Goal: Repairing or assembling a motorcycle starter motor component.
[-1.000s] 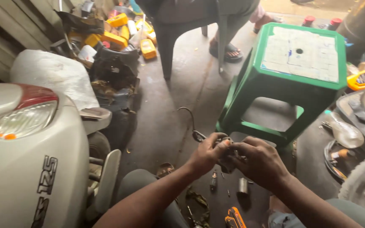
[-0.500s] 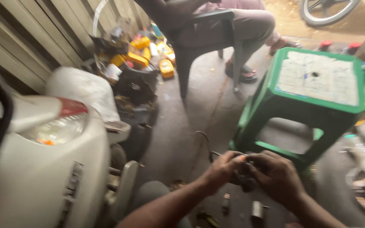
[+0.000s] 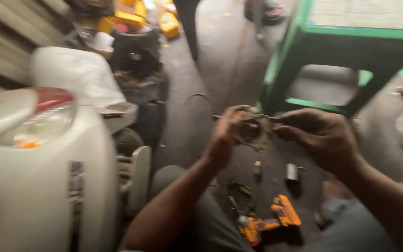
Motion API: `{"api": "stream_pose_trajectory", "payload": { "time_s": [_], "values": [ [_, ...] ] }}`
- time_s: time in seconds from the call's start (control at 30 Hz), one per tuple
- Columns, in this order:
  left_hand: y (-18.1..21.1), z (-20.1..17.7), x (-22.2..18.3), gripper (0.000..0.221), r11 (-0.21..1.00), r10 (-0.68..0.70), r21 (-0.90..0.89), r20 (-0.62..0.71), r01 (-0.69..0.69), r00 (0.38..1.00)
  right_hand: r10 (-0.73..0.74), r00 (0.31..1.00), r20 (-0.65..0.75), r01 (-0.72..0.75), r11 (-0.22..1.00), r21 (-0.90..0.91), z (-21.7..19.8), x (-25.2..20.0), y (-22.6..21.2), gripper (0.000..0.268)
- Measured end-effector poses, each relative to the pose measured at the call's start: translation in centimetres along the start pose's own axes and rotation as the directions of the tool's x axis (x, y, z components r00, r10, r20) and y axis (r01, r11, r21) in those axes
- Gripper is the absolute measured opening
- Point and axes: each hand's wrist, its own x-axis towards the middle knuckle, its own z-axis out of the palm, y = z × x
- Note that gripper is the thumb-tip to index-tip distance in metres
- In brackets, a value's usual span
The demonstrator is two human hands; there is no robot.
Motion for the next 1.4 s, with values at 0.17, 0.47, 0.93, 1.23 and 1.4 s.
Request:
{"api": "stream_pose_trajectory", "payload": {
  "time_s": [0.17,0.47,0.93,1.23,1.4],
  "values": [
    [0.4,0.5,0.3,0.055,0.999,0.016,0.029,-0.038,-0.015,0.999,-0.025,0.997,0.07,0.017,0.994,0.106,-0.4,0.2,0.7,0.029],
    [-0.2,1.3,0.0,0.054,0.983,0.054,0.174,-0.014,-0.051,0.998,-0.166,0.979,0.114,0.161,0.985,0.057,0.1,-0.2,0.9,0.019],
    [-1.1,1.7,-0.1,0.049,0.974,0.043,0.227,-0.098,-0.02,0.994,-0.293,0.941,0.167,0.311,0.946,-0.095,1.1,-0.4,1.1,0.022],
    [-0.7,1.7,0.0,0.048,0.991,-0.01,0.131,-0.117,0.025,0.993,-0.131,0.973,0.192,0.119,0.99,0.07,1.1,-0.2,1.6,0.018],
    [-0.5,1.8,0.0,0.046,0.994,-0.035,0.097,-0.113,0.046,0.993,-0.148,0.97,0.192,0.139,0.989,0.056,1.0,-0.2,1.4,0.018]
  ]
}}
